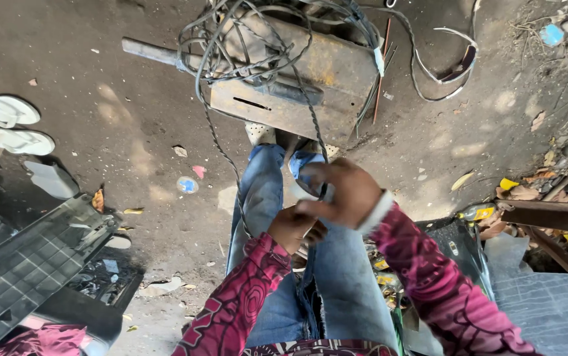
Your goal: The person sits on the ground and wraps electrical tape around the ends of black wires. They handle a bundle of wires attached to a metal box, securing the connections with tape.
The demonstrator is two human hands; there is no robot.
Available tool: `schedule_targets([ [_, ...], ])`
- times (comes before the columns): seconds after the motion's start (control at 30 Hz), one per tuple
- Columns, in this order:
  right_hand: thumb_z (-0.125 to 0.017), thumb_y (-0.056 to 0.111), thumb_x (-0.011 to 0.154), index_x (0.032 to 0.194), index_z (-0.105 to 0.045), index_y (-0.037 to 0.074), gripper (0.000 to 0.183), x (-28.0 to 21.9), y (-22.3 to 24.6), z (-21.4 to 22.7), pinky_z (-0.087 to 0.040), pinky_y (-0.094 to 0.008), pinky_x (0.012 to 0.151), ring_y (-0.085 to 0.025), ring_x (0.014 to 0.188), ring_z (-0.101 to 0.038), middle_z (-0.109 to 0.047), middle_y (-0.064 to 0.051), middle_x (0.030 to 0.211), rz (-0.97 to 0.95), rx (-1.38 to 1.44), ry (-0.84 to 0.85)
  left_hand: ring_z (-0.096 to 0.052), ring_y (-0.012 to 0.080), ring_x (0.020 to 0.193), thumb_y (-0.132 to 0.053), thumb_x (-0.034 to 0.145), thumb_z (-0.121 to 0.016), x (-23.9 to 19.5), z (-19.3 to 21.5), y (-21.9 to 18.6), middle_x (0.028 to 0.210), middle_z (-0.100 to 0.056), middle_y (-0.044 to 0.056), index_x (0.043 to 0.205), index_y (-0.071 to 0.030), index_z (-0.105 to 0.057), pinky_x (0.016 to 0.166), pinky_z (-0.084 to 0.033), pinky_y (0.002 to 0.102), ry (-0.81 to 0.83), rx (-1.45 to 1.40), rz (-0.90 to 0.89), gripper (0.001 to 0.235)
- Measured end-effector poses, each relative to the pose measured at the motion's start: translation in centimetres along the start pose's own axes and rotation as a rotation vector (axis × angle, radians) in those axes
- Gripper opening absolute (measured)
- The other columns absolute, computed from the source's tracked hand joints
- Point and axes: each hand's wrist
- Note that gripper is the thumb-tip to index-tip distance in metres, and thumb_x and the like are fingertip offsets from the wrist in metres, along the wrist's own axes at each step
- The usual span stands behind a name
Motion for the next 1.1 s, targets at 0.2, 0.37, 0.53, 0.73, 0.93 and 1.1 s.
schedule_targets([
  [0.2, -0.081, 0.026, 0.073, 0.126, -0.066, 0.011, 0.057, 1.6, 0.8, -1.5, -0.053, -0.048, 0.084, -0.035, 0.094, -0.066, -0.072, -0.012, 0.094, 0.382, -0.604, 0.413, -0.067, 0.0159, 0.061, -0.021, 0.104, -0.063, 1.3, 0.7, 1.5, 0.075, -0.072, 0.011, 0.098, 0.004, -0.069, 0.054, -0.051, 0.028, -0.247, 0.292, -0.209, 0.027],
  [0.37, -0.076, 0.039, 0.08, 0.115, -0.072, 0.012, 0.045, 1.2, 1.7, 3.2, -0.054, -0.043, 0.075, -0.029, 0.082, -0.065, -0.073, -0.009, 0.094, 0.279, -0.218, 0.464, -0.046, 0.007, 0.054, -0.015, 0.1, -0.059, 0.9, 2.7, 1.8, 0.066, -0.055, 0.0, 0.106, 0.001, -0.07, 0.048, -0.037, 0.024, -0.142, -0.181, -0.201, 0.021],
  [0.53, -0.08, 0.039, 0.079, 0.101, -0.076, 0.01, 0.037, -0.5, -2.0, 3.6, -0.048, -0.044, 0.074, -0.03, 0.077, -0.062, -0.076, -0.007, 0.09, 0.414, -0.335, 0.37, -0.039, 0.0057, 0.046, -0.027, 0.103, -0.05, -0.4, 1.8, -1.1, 0.06, -0.049, -0.002, 0.102, -0.001, -0.071, 0.041, -0.032, 0.022, -0.042, -0.282, -0.086, 0.034],
  [0.73, -0.074, 0.027, 0.091, 0.104, -0.076, 0.01, 0.021, -1.9, -8.7, -0.6, -0.051, -0.042, 0.08, -0.027, 0.086, -0.066, -0.076, -0.008, 0.093, 0.27, -0.224, 0.315, -0.047, 0.0084, 0.05, -0.034, 0.108, -0.054, 0.2, 0.6, -0.2, 0.066, -0.053, 0.001, 0.099, 0.0, -0.066, 0.043, -0.035, 0.025, -0.065, -0.177, -0.038, 0.037],
  [0.93, -0.067, 0.009, 0.094, 0.123, -0.069, 0.005, 0.03, -1.4, -11.1, -3.4, -0.055, -0.031, 0.084, -0.012, 0.096, -0.066, -0.074, -0.005, 0.109, -0.07, 0.449, 0.411, -0.046, 0.0104, 0.045, -0.036, 0.106, -0.056, 0.1, 0.3, 0.3, 0.065, -0.057, 0.003, 0.095, -0.001, -0.066, 0.038, -0.033, 0.026, 0.023, -0.35, 0.003, 0.038],
  [1.1, -0.081, 0.002, 0.082, 0.115, -0.062, 0.003, 0.038, -1.1, -10.2, -3.1, -0.055, -0.027, 0.068, -0.009, 0.079, -0.062, -0.063, -0.003, 0.093, -0.19, 0.448, 0.24, -0.05, 0.0127, 0.044, -0.032, 0.101, -0.06, 0.4, -0.2, 1.0, 0.065, -0.059, 0.004, 0.105, -0.01, -0.064, 0.038, -0.037, 0.027, -0.042, -0.549, 0.07, 0.023],
])
Point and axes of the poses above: each hand's wrist, its own x-axis towards the middle knuckle, its own z-axis out of the back of the hand, y = z × x
